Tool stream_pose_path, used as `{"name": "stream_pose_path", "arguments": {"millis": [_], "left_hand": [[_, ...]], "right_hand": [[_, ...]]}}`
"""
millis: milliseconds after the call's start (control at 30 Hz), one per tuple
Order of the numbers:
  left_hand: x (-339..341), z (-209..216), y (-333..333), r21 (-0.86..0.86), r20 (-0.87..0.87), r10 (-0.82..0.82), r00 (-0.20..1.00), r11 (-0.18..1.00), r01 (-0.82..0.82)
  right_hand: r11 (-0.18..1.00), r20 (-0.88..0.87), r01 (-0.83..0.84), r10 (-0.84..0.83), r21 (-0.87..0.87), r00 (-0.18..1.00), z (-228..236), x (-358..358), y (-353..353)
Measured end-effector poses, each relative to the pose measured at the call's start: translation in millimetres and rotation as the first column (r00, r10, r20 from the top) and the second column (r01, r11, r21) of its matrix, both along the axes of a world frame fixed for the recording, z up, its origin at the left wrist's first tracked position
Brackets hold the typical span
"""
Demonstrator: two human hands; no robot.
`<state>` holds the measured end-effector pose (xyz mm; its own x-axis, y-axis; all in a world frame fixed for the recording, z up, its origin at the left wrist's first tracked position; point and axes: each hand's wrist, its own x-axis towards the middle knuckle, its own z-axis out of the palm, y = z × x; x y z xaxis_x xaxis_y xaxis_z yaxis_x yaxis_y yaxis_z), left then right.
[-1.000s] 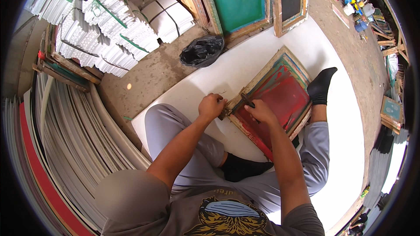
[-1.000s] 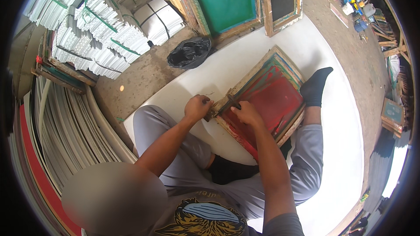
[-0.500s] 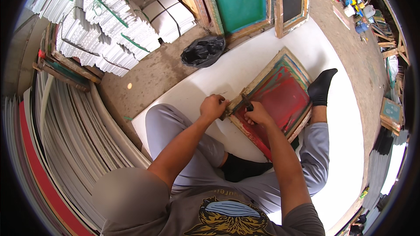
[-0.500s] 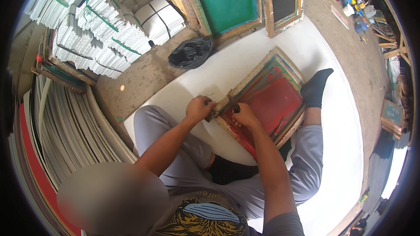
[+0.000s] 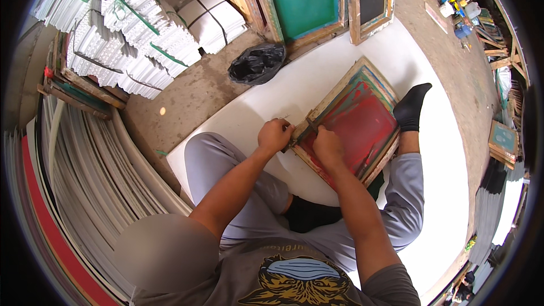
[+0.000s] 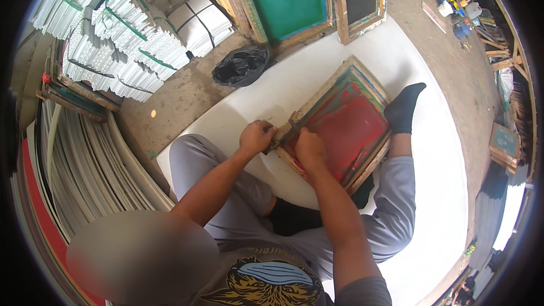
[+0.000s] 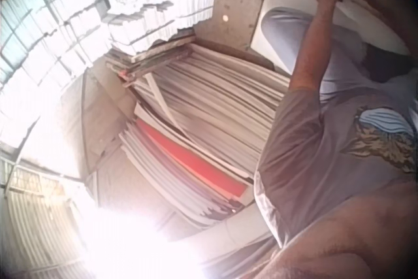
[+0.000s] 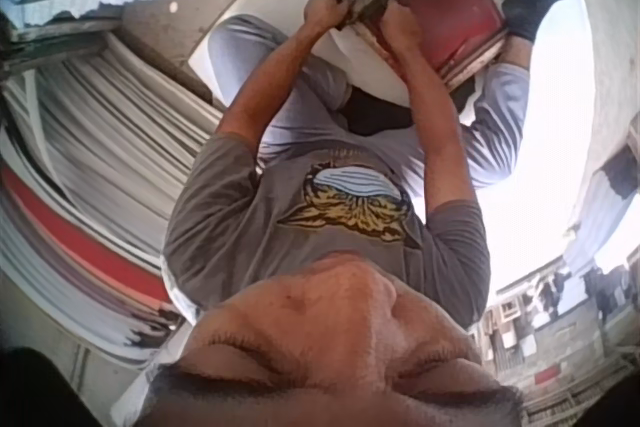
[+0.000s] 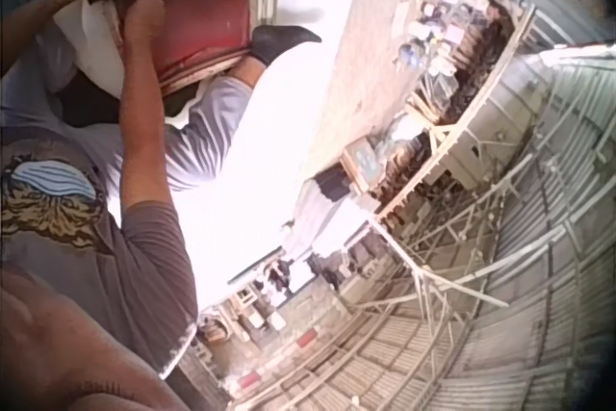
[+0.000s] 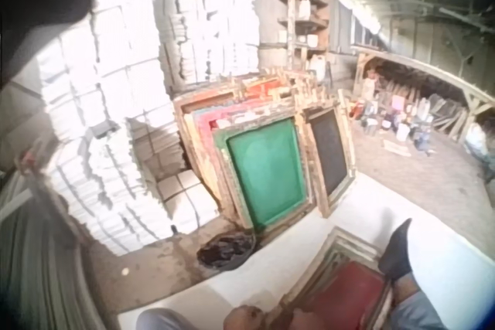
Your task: The person sits on the floor and uses a small metal scraper to remove dried paint or residue from the wooden frame of a screen printing frame. The person works methodically along the edges of the frame, scraping away material to clean the surface.
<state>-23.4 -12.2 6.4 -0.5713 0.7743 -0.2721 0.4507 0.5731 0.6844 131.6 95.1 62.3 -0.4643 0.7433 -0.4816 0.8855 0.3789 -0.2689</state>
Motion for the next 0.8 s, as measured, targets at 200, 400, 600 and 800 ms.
{"name": "stream_pose_path", "arguments": {"millis": [200, 400, 600, 800], "left_hand": [[2, 6, 3, 0.006, 0.014, 0.009, 1.0, 1.0, -0.009], [4, -1, 2, 0.043, -0.005, 0.025, 1.0, 0.999, -0.025], [-2, -7, 1, 0.122, 0.147, 0.106, 0.983, 0.985, -0.125], [-19, -6, 3, 0.054, 0.772, 0.147, 0.618, 0.954, -0.295]], "right_hand": [[0.996, 0.025, -0.031, 0.029, 0.086, 0.999, -5, -1, -7], [0.931, 0.061, -0.164, 0.152, 0.326, 0.986, -46, 12, -5], [0.8, 0.081, -0.354, 0.363, 0.485, 0.928, -47, 18, -3], [0.814, 0.002, -0.399, 0.439, 0.423, 0.898, -15, 3, -15]]}}
